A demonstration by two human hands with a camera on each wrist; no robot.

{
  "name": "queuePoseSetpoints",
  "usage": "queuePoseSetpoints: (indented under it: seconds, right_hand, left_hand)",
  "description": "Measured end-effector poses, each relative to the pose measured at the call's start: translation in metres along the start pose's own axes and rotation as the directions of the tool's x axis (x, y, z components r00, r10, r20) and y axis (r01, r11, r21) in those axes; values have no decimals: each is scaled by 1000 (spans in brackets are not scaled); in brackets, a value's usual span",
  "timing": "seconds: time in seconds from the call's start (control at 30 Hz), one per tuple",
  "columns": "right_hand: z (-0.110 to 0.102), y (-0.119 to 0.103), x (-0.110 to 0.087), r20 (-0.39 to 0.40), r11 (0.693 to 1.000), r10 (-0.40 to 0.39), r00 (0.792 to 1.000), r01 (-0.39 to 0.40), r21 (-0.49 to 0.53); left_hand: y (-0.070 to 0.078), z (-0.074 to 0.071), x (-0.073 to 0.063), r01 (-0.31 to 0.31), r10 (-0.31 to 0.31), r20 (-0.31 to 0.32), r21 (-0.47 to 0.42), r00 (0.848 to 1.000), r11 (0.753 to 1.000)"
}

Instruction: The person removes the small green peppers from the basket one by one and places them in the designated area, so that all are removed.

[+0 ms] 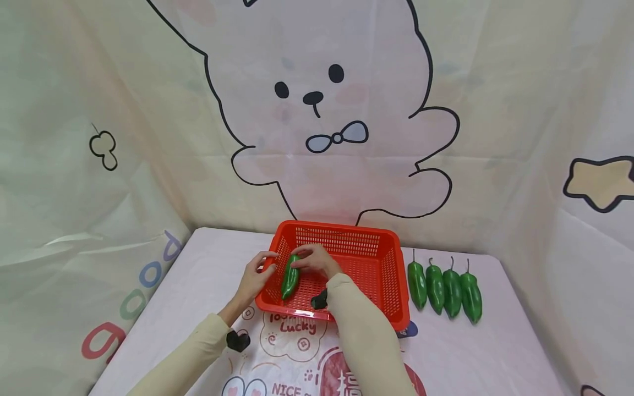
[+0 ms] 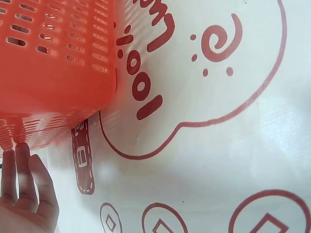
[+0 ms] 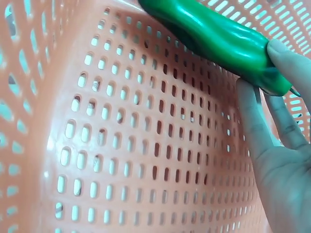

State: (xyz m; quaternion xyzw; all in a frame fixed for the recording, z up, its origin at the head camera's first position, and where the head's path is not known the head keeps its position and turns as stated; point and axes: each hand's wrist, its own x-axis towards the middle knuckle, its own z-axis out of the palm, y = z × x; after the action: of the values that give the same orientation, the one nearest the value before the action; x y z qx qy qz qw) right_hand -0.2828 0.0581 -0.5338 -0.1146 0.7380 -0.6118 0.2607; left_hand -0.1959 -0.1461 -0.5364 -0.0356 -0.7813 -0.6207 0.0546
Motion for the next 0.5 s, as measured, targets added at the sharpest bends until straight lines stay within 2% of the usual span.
queuePoseSetpoints:
  seconds: [0.17, 0.33, 0.5]
  right_hand:
    - [-7, 2, 0, -15, 998, -13, 1000, 14, 58]
    - [-15, -2, -1, -14, 988, -22, 1000, 24, 154]
    - [-25, -11, -3, -1, 977, -43, 999, 42, 207]
  left_hand:
    - [2, 1, -1, 27, -27, 6, -3, 1000, 1000]
    - [2, 0, -1, 11, -11, -5, 27, 1000, 1000]
    - [0, 0, 0, 4, -3, -13, 42, 1000, 999]
